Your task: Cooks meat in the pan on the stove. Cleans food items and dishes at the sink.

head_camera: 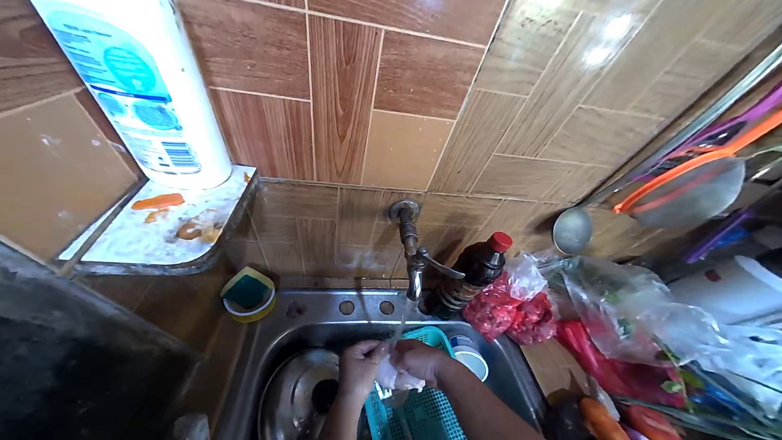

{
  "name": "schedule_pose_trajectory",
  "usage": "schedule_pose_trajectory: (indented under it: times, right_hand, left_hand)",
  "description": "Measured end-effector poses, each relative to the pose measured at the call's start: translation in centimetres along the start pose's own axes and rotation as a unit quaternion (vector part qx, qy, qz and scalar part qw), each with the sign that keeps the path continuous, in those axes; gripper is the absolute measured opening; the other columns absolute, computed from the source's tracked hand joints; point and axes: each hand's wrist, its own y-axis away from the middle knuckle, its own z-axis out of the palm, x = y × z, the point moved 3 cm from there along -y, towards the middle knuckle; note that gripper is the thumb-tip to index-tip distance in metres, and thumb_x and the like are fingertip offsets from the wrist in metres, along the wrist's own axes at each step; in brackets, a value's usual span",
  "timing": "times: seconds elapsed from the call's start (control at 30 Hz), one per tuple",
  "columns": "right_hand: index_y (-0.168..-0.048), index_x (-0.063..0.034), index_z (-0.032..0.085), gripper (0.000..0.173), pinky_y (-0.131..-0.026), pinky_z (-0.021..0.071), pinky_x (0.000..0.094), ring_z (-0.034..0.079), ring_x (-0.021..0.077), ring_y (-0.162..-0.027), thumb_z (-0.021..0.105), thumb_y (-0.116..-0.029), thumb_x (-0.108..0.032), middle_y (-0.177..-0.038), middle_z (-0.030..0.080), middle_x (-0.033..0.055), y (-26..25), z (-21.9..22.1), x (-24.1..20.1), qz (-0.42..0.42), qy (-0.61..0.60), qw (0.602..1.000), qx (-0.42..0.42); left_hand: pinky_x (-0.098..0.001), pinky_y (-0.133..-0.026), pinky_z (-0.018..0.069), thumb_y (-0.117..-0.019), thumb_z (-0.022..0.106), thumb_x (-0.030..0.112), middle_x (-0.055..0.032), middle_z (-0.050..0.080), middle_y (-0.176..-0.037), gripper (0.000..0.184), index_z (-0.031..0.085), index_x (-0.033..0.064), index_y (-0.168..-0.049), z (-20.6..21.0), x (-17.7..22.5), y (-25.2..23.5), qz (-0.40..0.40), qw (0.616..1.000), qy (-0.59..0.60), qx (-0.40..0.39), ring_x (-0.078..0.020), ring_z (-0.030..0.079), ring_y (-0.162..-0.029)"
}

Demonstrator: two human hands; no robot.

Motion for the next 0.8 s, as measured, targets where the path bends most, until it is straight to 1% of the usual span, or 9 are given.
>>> schedule_pose_trajectory:
  times: [0.1,0.23,0.33,0.4,0.53,0.6,0.67,0.73,0.8]
  right_hand:
    - [-0.135,-0.0001,0.055,0.033,-0.089,0.0526,0.0445,0.063,0.0238,-0.101,0.052,-0.1024,-0.007,-0.119,0.063,0.0168,0.2,0.0,0.2,-0.016,-0.019,1.0,0.014]
    - [-0.136,-0.0002,0.054,0.035,-0.091,0.054,0.0404,0.064,0.02,-0.102,0.05,-0.1016,-0.003,-0.119,0.063,0.0147,0.3,0.0,0.6,-0.071,-0.059,0.995,0.024]
    - [-0.135,0.0025,0.054,0.036,-0.096,0.0531,0.0407,0.064,0.0212,-0.108,0.051,-0.0991,0.002,-0.123,0.063,0.0172,0.7,-0.2,0.5,-0.099,-0.077,0.991,0.055]
    - [-0.131,0.0041,0.055,0.035,-0.096,0.0535,0.0396,0.064,0.0203,-0.107,0.054,-0.096,0.006,-0.12,0.064,0.017,0.6,0.0,0.6,-0.124,-0.084,0.986,0.078]
    - [-0.133,0.0034,0.055,0.041,-0.101,0.0527,0.042,0.065,0.0227,-0.113,0.06,-0.0926,0.003,-0.123,0.065,0.0179,-0.3,0.5,1.4,-0.153,-0.051,0.982,0.102]
    - [-0.131,0.002,0.058,0.04,-0.103,0.052,0.0431,0.065,0.0242,-0.115,0.064,-0.092,0.0,-0.124,0.066,0.0177,-0.4,0.7,1.3,-0.153,-0.002,0.979,0.133]
    - [-0.136,0.0015,0.058,0.044,-0.109,0.0485,0.0451,0.062,0.0286,-0.123,0.065,-0.0927,-0.002,-0.133,0.063,0.0203,0.2,0.7,0.8,-0.143,0.071,0.972,0.172]
    - [-0.138,0.0011,0.058,0.047,-0.112,0.0465,0.0457,0.06,0.0309,-0.128,0.065,-0.0917,0.0,-0.139,0.06,0.0212,0.7,0.7,0.4,-0.141,0.128,0.96,0.206]
    - [-0.134,0.0008,0.059,0.044,-0.109,0.0485,0.0462,0.062,0.0318,-0.126,0.065,-0.0902,0.002,-0.138,0.061,0.0211,0.8,0.7,0.4,-0.147,0.146,0.951,0.228]
  left_hand:
    - [-0.0373,-0.087,0.0573,-0.0984,0.07,0.016,-0.0085,0.076,-0.091,0.016,0.077,0.0018,-0.096,0.3,-0.5,-0.1,-0.014,0.996,0.019,0.088,-0.0141,0.071,-0.087]
    - [-0.0366,-0.087,0.0577,-0.1055,0.058,0.014,-0.0168,0.073,-0.099,0.025,0.069,-0.0079,-0.109,1.1,-0.9,0.3,-0.084,0.973,0.16,0.142,-0.019,0.071,-0.091]
    - [-0.0318,-0.086,0.058,-0.1075,0.052,0.01,-0.0167,0.071,-0.106,0.026,0.063,-0.0102,-0.119,1.7,-0.6,1.2,-0.074,0.955,0.253,0.137,-0.0164,0.07,-0.094]
    - [-0.0303,-0.085,0.0587,-0.1068,0.051,0.005,-0.0163,0.07,-0.108,0.025,0.06,-0.0108,-0.125,1.8,-0.3,1.6,-0.069,0.941,0.296,0.149,-0.0158,0.07,-0.094]
    - [-0.0316,-0.089,0.0547,-0.1038,0.05,-0.004,-0.0201,0.062,-0.125,0.035,0.05,-0.0084,-0.139,1.6,-0.6,1.6,-0.103,0.931,0.314,0.151,-0.0184,0.064,-0.102]
    - [-0.0345,-0.084,0.0543,-0.107,0.051,0.007,-0.0178,0.064,-0.12,0.033,0.054,-0.0034,-0.138,1.8,-0.6,1.6,-0.146,0.939,0.279,0.134,-0.0201,0.064,-0.098]
    - [-0.0351,-0.084,0.0528,-0.1093,0.05,0.018,-0.0165,0.063,-0.118,0.033,0.056,-0.0015,-0.136,2.2,-0.4,1.9,-0.181,0.938,0.275,0.111,-0.0207,0.063,-0.098]
    - [-0.033,-0.087,0.0539,-0.1088,0.049,0.011,-0.0174,0.063,-0.12,0.033,0.053,-0.0036,-0.138,2.5,-0.5,2.1,-0.17,0.93,0.311,0.094,-0.0199,0.064,-0.099]
    - [-0.0309,-0.085,0.0554,-0.108,0.046,0.004,-0.0172,0.063,-0.118,0.033,0.05,-0.0045,-0.139,2.7,-0.6,2.0,-0.156,0.92,0.347,0.087,-0.0186,0.065,-0.096]
